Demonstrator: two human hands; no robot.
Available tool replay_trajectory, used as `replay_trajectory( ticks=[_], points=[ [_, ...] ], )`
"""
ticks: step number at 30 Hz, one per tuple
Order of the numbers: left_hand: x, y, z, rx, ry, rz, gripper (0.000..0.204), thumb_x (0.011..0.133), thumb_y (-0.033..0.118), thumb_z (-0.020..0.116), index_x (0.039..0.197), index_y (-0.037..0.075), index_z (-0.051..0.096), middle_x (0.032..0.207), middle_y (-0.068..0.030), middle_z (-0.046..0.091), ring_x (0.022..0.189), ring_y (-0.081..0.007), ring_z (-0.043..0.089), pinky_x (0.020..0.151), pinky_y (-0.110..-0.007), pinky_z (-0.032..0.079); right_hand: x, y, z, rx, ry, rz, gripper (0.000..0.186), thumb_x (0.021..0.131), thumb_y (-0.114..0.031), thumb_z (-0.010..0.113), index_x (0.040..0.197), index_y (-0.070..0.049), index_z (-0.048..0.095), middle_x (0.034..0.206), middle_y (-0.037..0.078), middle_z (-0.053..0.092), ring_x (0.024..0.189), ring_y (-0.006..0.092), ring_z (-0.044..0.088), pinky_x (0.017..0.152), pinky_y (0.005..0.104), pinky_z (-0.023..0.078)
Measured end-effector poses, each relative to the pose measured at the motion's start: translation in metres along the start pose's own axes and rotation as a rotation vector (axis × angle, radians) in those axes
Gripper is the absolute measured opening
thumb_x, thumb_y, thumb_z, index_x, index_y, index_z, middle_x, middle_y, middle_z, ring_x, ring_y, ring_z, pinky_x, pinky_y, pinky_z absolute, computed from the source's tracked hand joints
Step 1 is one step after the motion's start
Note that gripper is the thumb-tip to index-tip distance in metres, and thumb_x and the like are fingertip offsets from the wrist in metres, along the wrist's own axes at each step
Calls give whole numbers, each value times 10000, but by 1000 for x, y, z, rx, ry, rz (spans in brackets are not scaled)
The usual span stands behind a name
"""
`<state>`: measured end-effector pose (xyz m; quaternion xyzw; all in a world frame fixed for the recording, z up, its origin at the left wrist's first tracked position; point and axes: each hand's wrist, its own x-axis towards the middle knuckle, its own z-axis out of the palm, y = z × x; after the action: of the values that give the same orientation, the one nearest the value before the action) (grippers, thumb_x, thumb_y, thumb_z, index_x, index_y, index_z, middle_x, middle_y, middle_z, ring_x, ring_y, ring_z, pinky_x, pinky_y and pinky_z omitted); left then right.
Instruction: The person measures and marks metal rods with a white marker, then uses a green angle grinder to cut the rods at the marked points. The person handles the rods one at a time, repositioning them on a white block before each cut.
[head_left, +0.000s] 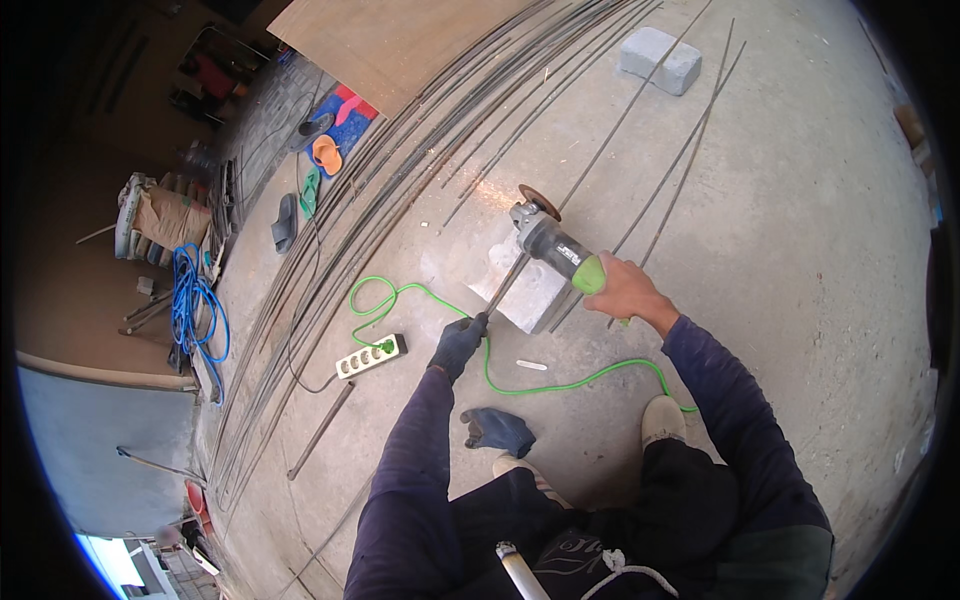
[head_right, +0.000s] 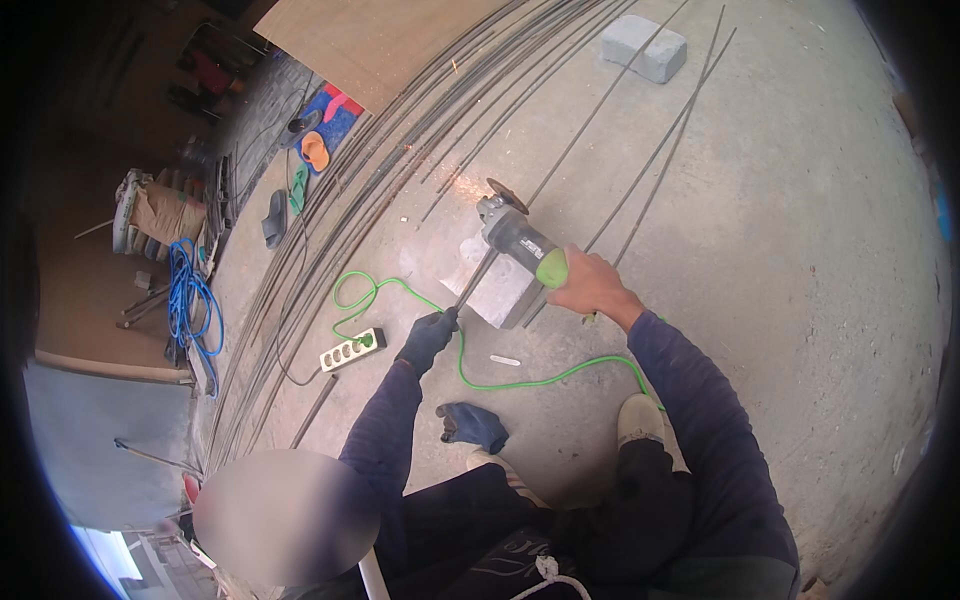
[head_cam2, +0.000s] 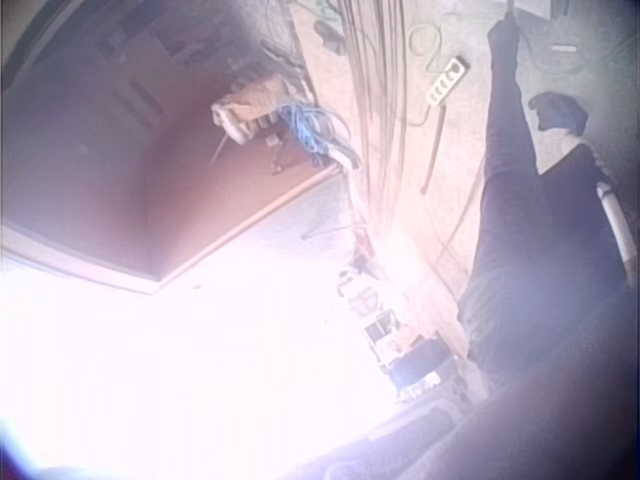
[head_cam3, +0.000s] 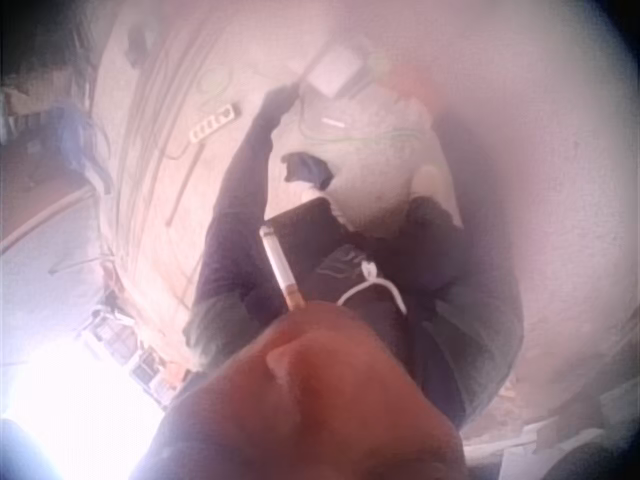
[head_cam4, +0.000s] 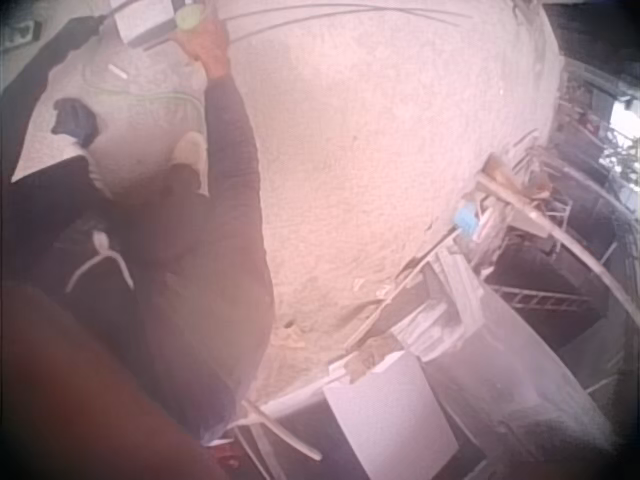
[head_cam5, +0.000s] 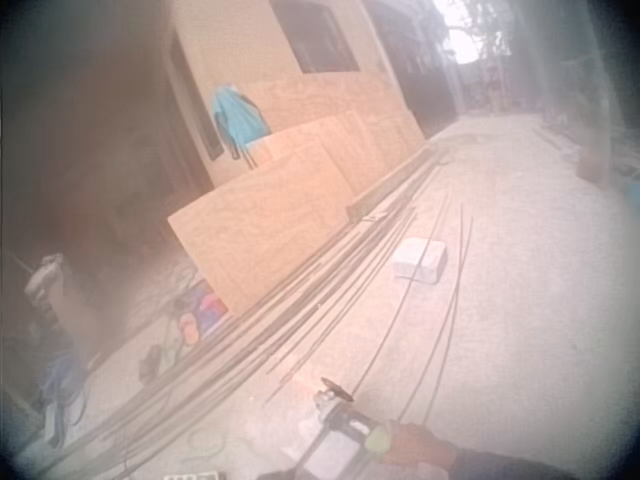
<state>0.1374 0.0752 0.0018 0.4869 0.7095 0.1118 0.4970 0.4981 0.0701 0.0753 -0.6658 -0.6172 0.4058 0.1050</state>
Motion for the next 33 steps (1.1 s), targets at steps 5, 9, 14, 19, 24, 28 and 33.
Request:
replay_trajectory(
  ticks=[5, 9, 14, 19, 24, 28, 33],
  points=[
    [-3, 3, 1, -1, 0, 24, 538, 968, 543, 618, 868, 24, 719, 718, -16, 574, 679, -131, 502, 648, -296, 414, 2, 2, 2, 3, 5, -5, 663, 692, -314, 794, 1223, -9, 541, 1059, 243, 699, 1035, 421, 677, 888, 479, 544],
    [-2, 2, 1, -21, -10, 7, 539, 967, 546, 620, 859, 26, 714, 709, -10, 562, 664, -127, 485, 630, -295, 401, 1, 0, 0, 2, -2, 8, 661, 692, -319, 795, 1220, -11, 542, 1061, 242, 699, 1037, 420, 677, 891, 478, 544],
    [-4, 3, 2, -8, -2, 12, 541, 966, 551, 616, 855, 31, 711, 706, -5, 555, 660, -121, 478, 620, -293, 395, 0, 0, -2, 14, -8, 8, 661, 693, -338, 790, 1220, -24, 543, 1065, 238, 699, 1035, 424, 676, 891, 479, 544],
    [-8, 6, 3, -5, -4, 38, 549, 964, 564, 605, 865, 36, 716, 717, -12, 563, 663, -128, 486, 620, -300, 401, 3, 3, 1, 11, 19, -31, 655, 686, -335, 782, 1218, -35, 544, 1062, 233, 698, 1026, 426, 674, 885, 477, 543],
    [-5, 5, -2, 24, -3, 39, 563, 954, 566, 605, 900, 18, 724, 756, -29, 588, 681, -135, 514, 637, -304, 427, 9, 9, 7, -3, 46, -61, 656, 668, -321, 777, 1208, -32, 542, 1048, 230, 696, 1017, 428, 672, 875, 472, 539],
    [-5, 1, -3, 34, -7, 46, 560, 947, 570, 606, 917, 26, 738, 803, -64, 644, 733, -177, 585, 713, -331, 475, 3, -4, 0, -25, 18, -14, 643, 663, -327, 779, 1184, -26, 553, 1042, 232, 698, 1013, 428, 675, 874, 470, 537],
    [2, -6, -2, 54, 2, 47, 573, 950, 560, 593, 954, 6, 742, 864, -108, 684, 820, -208, 622, 783, -343, 488, 6, 6, 6, 113, 28, -29, 614, 658, -337, 785, 1141, -21, 577, 1035, 230, 704, 1016, 415, 679, 871, 459, 536]
  ],
)
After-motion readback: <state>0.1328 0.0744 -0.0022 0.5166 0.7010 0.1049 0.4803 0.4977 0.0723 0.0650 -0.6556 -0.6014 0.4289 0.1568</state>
